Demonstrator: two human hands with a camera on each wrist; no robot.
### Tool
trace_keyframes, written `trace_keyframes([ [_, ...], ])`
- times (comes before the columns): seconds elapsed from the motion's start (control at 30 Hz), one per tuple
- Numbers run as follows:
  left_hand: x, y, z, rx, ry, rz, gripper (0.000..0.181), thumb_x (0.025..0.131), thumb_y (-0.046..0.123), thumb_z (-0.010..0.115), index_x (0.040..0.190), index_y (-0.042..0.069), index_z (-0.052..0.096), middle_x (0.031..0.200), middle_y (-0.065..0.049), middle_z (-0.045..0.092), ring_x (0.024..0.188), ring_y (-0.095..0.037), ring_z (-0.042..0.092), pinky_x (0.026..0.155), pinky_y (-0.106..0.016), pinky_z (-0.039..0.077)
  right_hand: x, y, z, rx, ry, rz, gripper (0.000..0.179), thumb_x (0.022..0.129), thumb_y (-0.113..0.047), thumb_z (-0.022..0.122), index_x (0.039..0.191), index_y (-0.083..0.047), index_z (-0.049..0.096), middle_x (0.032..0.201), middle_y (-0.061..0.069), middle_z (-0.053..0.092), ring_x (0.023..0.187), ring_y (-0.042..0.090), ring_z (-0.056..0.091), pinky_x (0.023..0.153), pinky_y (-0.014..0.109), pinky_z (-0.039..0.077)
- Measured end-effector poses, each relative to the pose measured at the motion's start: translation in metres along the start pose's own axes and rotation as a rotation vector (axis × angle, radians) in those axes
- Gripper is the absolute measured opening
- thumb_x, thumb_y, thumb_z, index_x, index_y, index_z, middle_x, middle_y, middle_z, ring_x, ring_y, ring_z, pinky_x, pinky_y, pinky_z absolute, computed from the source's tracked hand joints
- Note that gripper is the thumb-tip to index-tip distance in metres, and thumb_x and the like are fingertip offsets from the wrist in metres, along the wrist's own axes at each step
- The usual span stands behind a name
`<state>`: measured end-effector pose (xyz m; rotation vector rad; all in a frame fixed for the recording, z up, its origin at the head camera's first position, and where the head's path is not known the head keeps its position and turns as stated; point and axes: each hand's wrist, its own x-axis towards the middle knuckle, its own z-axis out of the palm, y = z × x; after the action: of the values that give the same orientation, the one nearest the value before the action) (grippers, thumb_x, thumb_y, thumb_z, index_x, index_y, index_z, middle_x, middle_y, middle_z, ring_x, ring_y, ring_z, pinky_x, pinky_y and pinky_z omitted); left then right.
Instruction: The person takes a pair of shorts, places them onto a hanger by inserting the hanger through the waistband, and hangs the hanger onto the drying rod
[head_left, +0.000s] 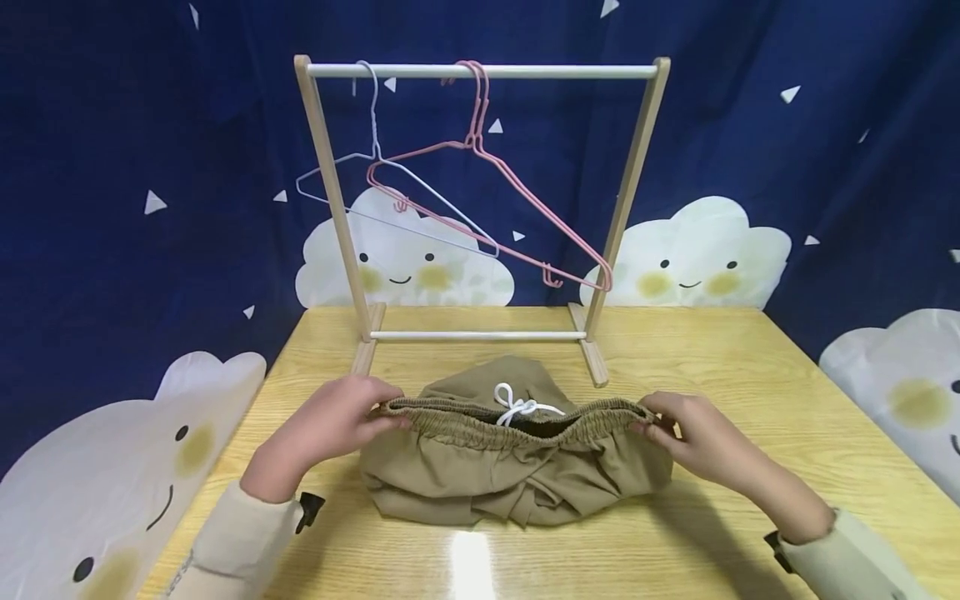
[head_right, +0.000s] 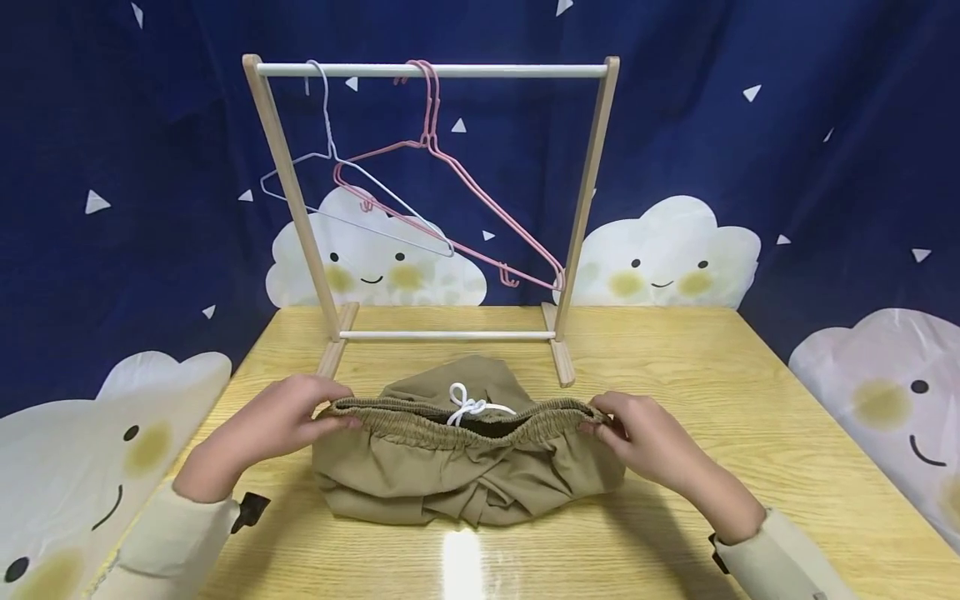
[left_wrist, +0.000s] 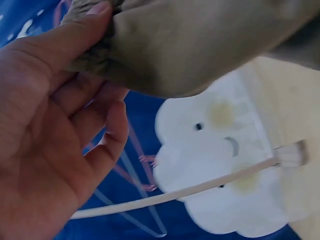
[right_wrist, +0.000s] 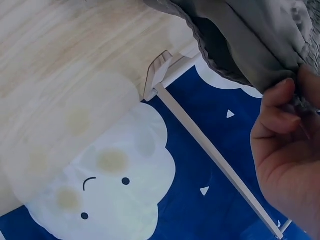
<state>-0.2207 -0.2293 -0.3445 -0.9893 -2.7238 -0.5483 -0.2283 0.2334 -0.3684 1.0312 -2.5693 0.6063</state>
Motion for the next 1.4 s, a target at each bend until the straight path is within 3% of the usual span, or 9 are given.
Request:
trace_keyframes([
  [0.33, 0.022, 0.005, -0.031, -0.224, -0.038, -0.046, 0.027, 0.088, 0.010, 0.078, 0.069, 0.015, 0.060, 0.063, 0.014, 0.036, 0.057, -0.003, 0.031, 0.053, -0.021, 0.028, 0.001, 0.005, -0.004, 0.012, 0.152, -0.047, 0.034, 0.078, 0.012, 0.078, 0.089, -0.018, 0.067, 0.077, -0.015, 0.061, 0.060, -0.006, 0.047, 0.050, 0.015, 0.040],
  [0.53, 0.024, 0.009, -0.031, -0.185, -0.043, -0.037, 0.036, 0.088, 0.010, 0.079, 0.066, 0.017, 0.052, 0.063, 0.013, 0.032, 0.056, -0.006, 0.034, 0.054, -0.021, 0.030, -0.004, 0.004, -0.003, 0.047, 0.137, -0.013, 0.032, 0.081, 0.009, 0.076, 0.089, -0.020, 0.066, 0.077, -0.015, 0.059, 0.058, -0.005, 0.045, 0.047, 0.016, 0.038],
  [0.7, 0.024, 0.010, -0.030, -0.162, -0.027, -0.036, 0.040, 0.087, 0.011, 0.080, 0.065, 0.017, 0.048, 0.063, 0.012, 0.030, 0.057, -0.005, 0.031, 0.054, -0.021, 0.029, 0.004, -0.001, -0.020, 0.025, 0.244, -0.025, 0.034, 0.079, 0.015, 0.072, 0.091, -0.016, 0.067, 0.078, -0.011, 0.059, 0.056, -0.003, 0.042, 0.048, 0.014, 0.036],
  [0.83, 0.026, 0.013, -0.035, -0.122, -0.033, -0.070, 0.039, 0.089, 0.016, 0.079, 0.066, 0.017, 0.048, 0.063, 0.011, 0.031, 0.056, -0.003, 0.031, 0.054, -0.022, 0.030, 0.025, -0.014, -0.049, -0.051, 0.349, -0.115, 0.031, 0.078, 0.016, 0.068, 0.095, -0.009, 0.069, 0.079, -0.008, 0.057, 0.061, -0.003, 0.042, 0.053, 0.014, 0.036],
  [1.0, 0.028, 0.021, -0.054, -0.043, 0.135, -0.072, 0.016, 0.090, 0.020, 0.079, 0.081, 0.017, 0.066, 0.068, 0.007, 0.052, 0.059, -0.009, 0.042, 0.056, -0.028, 0.039, 0.046, -0.031, -0.087, -0.119, 0.534, -0.184, 0.016, 0.087, 0.003, 0.060, 0.096, -0.001, 0.073, 0.076, -0.002, 0.057, 0.067, -0.005, 0.042, 0.059, 0.012, 0.035],
  [1.1, 0.028, 0.022, -0.058, -0.009, 0.215, -0.059, 0.012, 0.088, 0.019, 0.081, 0.085, 0.017, 0.069, 0.072, 0.005, 0.058, 0.062, -0.013, 0.046, 0.058, -0.031, 0.041, 0.052, -0.034, -0.094, -0.120, 0.565, -0.161, 0.012, 0.090, 0.001, 0.062, 0.095, -0.001, 0.073, 0.076, -0.001, 0.057, 0.070, -0.004, 0.043, 0.063, 0.012, 0.035],
  [1.17, 0.028, 0.020, -0.053, -0.011, 0.156, -0.062, 0.017, 0.088, 0.019, 0.081, 0.081, 0.016, 0.065, 0.070, 0.006, 0.055, 0.062, -0.012, 0.045, 0.059, -0.030, 0.041, 0.052, -0.033, -0.089, -0.124, 0.521, -0.151, 0.012, 0.087, 0.005, 0.065, 0.094, -0.003, 0.072, 0.076, -0.003, 0.057, 0.068, -0.003, 0.043, 0.061, 0.012, 0.035],
  [1.27, 0.025, 0.013, -0.034, -0.054, -0.043, -0.079, 0.028, 0.088, 0.020, 0.080, 0.075, 0.015, 0.056, 0.069, 0.007, 0.050, 0.064, -0.009, 0.046, 0.061, -0.028, 0.041, 0.048, -0.027, -0.068, -0.121, 0.373, -0.142, 0.022, 0.080, 0.010, 0.069, 0.091, -0.009, 0.068, 0.075, -0.009, 0.055, 0.062, -0.002, 0.041, 0.055, 0.015, 0.035],
  [1.4, 0.019, 0.004, -0.007, -0.138, -0.207, -0.091, 0.019, 0.088, 0.019, 0.080, 0.084, 0.009, 0.064, 0.080, 0.004, 0.064, 0.075, -0.013, 0.060, 0.070, -0.030, 0.050, 0.040, -0.022, -0.040, -0.080, 0.131, -0.068, 0.025, 0.085, 0.005, 0.073, 0.083, -0.017, 0.061, 0.068, -0.015, 0.047, 0.056, -0.003, 0.038, 0.048, 0.019, 0.035],
])
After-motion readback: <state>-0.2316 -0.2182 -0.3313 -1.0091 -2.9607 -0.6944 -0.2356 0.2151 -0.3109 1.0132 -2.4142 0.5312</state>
